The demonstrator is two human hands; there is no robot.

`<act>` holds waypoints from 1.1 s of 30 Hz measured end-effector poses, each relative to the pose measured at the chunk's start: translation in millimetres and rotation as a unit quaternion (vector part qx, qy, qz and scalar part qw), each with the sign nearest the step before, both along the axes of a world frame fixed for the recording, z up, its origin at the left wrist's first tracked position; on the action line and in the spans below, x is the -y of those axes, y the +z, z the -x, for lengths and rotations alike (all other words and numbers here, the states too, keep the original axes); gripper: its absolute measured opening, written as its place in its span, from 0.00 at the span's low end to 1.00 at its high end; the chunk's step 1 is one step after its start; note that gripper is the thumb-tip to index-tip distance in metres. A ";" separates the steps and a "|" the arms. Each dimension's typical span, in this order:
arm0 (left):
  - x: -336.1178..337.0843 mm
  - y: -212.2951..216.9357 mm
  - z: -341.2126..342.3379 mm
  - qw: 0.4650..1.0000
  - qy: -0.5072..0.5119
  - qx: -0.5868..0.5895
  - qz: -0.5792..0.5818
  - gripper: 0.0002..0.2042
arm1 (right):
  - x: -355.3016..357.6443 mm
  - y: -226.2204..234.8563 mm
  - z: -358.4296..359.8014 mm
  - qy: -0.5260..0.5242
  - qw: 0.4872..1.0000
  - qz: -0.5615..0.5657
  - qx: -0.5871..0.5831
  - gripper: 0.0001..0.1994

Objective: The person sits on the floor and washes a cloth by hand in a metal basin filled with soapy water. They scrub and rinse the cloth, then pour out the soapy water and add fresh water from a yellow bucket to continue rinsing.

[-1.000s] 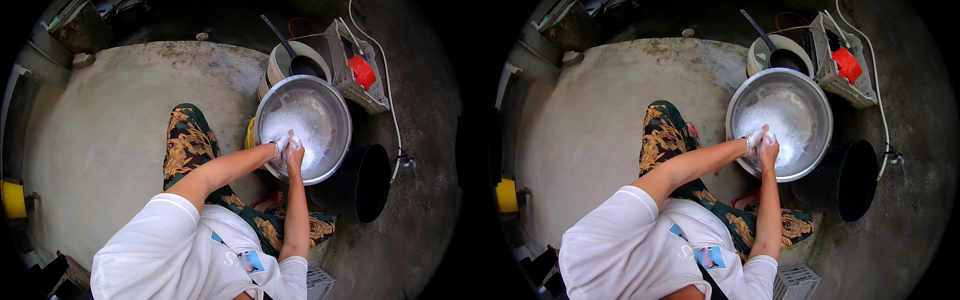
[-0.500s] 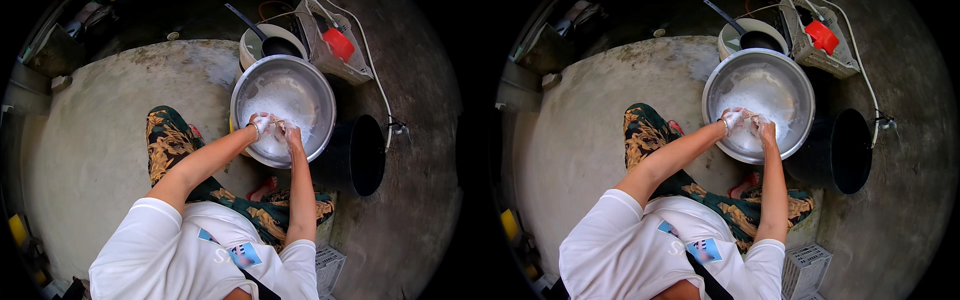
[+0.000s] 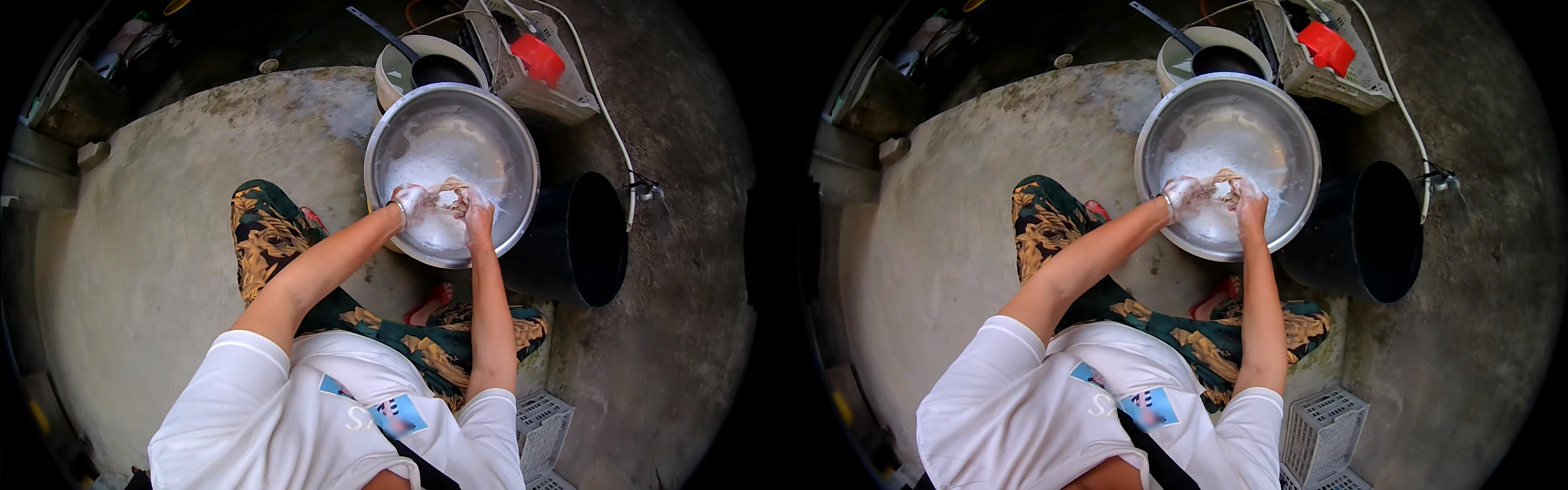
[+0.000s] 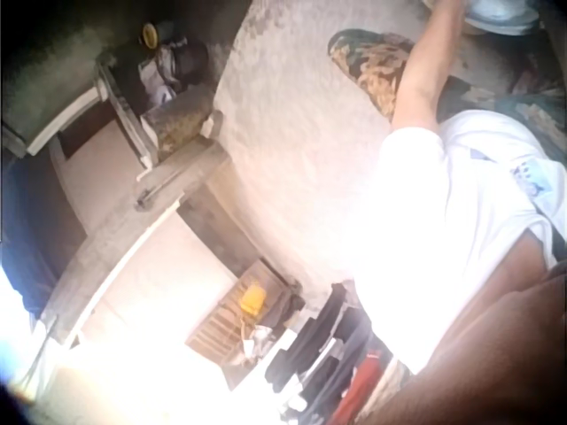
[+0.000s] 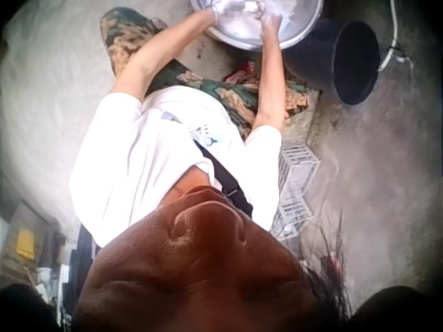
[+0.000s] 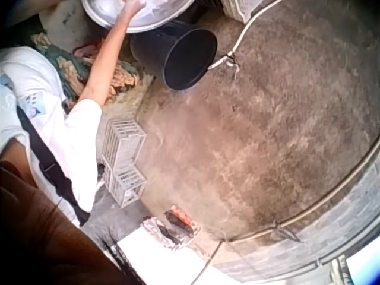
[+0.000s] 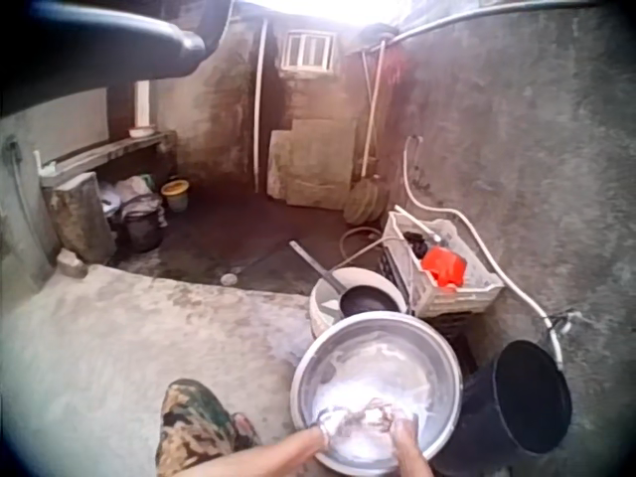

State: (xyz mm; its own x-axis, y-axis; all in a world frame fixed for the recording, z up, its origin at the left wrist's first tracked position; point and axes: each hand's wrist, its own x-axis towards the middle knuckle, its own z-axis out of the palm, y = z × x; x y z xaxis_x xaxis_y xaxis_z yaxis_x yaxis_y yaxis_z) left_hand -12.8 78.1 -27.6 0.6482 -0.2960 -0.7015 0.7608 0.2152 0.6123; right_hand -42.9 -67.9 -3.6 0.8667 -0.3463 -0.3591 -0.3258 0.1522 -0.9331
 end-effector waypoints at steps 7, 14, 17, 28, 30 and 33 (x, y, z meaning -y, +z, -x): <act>17.6 -8.8 4.2 0.950 0.087 -0.071 0.290 0.14 | -32.2 27.6 0.6 0.060 0.985 -0.114 0.112 0.10; 24.4 -54.8 -19.2 0.989 0.147 0.015 -0.004 0.09 | 24.6 12.5 3.4 0.085 0.953 0.264 -0.121 0.15; 11.5 -114.9 -38.7 0.985 0.138 0.053 -0.090 0.09 | 30.3 -23.2 0.1 0.110 0.895 0.403 -0.158 0.21; 5.9 -40.8 -15.6 0.977 -0.007 -0.082 0.198 0.24 | -61.0 -39.2 0.8 0.072 0.979 0.172 0.081 0.12; -12.0 -79.1 -36.0 0.856 -0.172 0.000 0.488 0.21 | -84.7 -13.0 -0.7 0.043 0.940 0.279 0.191 0.10; -3.2 -83.7 -33.1 0.829 -0.093 -0.047 0.549 0.18 | -85.3 -7.3 -6.0 0.044 0.938 0.292 0.183 0.11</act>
State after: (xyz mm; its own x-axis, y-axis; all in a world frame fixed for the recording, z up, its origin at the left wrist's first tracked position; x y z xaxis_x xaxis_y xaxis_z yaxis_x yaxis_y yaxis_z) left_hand 20.3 81.3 -111.2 0.4785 -0.8780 0.0123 0.8760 0.4783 0.0613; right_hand -36.9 17.4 -10.9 0.9293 -0.3132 0.1959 0.0443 -0.4321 -0.9007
